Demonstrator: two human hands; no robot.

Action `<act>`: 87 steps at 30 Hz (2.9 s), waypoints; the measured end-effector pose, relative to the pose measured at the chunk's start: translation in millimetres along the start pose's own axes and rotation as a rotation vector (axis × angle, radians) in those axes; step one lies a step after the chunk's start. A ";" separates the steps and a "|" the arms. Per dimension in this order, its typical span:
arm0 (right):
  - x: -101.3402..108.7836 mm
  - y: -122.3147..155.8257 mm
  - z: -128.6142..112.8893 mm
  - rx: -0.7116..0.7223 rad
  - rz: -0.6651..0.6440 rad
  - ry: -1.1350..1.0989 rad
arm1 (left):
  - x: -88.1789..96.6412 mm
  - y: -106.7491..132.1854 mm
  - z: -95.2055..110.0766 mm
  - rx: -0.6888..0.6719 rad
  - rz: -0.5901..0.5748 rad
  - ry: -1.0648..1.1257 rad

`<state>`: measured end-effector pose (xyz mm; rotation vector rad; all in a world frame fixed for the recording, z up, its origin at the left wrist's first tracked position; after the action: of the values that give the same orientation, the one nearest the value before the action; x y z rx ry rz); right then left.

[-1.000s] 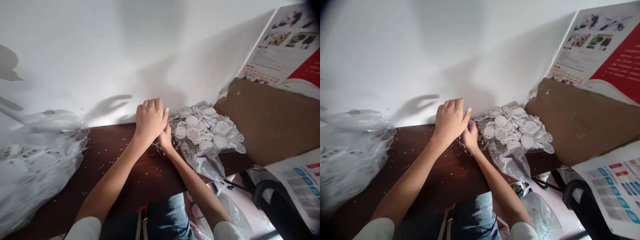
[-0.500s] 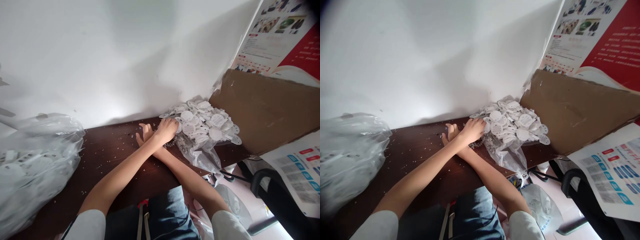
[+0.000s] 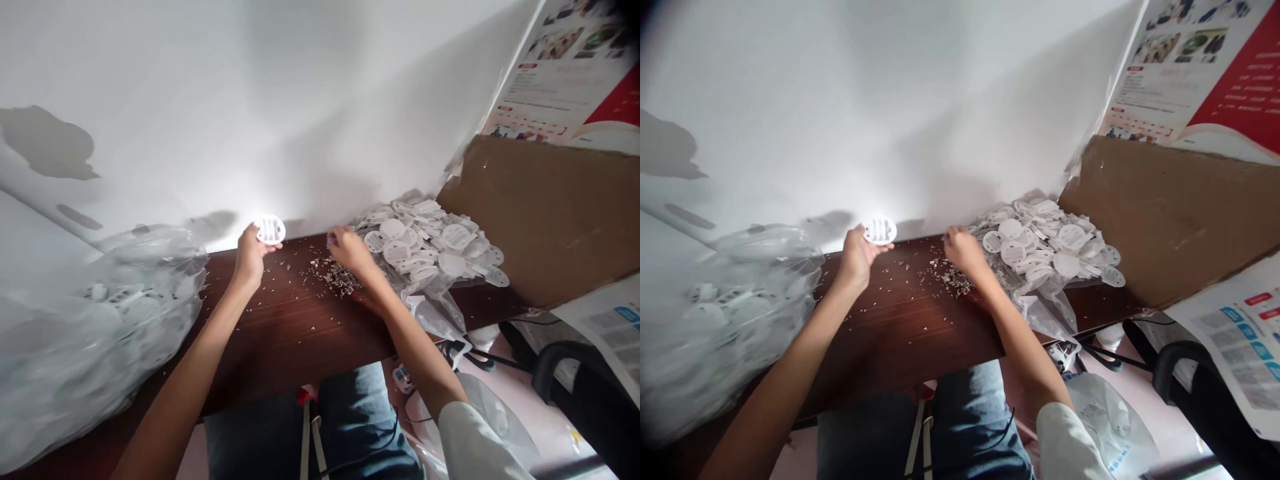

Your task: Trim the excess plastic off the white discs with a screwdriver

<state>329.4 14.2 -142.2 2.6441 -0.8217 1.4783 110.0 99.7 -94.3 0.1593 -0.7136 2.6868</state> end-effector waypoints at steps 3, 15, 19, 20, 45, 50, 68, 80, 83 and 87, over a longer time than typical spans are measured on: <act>12.3 -20.5 16.8 0.032 -0.097 0.019 | -3.1 33.7 -53.7 0.285 0.102 0.298; -44.8 -10.6 32.1 0.113 -0.203 0.002 | -54.1 70.5 -103.9 0.186 0.079 0.541; -54.2 -4.0 21.3 0.086 -0.204 0.042 | -51.0 71.9 -107.0 0.200 0.089 0.567; -56.6 -2.7 19.1 0.085 -0.205 0.058 | -50.6 72.1 -107.3 0.204 0.094 0.571; -35.0 -8.5 39.1 -0.013 -0.156 -0.116 | -49.4 76.0 -116.0 0.284 0.155 0.643; -26.2 -12.4 48.7 -0.197 -0.140 0.031 | -49.8 75.3 -116.3 0.303 0.166 0.643; -30.0 -13.3 48.2 -0.048 -0.177 -0.033 | -52.8 73.2 -122.1 0.279 0.151 0.650; -47.8 -11.3 45.3 0.000 -0.182 0.082 | -53.6 73.7 -120.9 0.284 0.113 0.612; -45.0 -10.9 46.4 -0.013 -0.141 0.017 | -53.2 73.5 -117.6 0.267 0.103 0.614; -37.4 -10.5 45.8 -0.041 -0.062 -0.093 | -53.0 73.7 -110.8 0.217 0.056 0.628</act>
<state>354.7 28.3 -194.8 2.7005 -0.7597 1.3192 130.4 79.0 -234.5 -0.6311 -0.2328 2.6268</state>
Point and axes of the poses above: each hand's wrist, its own y-axis away from the middle knuckle, its own x-axis out of the back of the hand, z = x × y, the point moved 5 cm from there along -y, towards the middle knuckle, and after that the axes turned 11 degrees about -x, right-handed, at the moved point
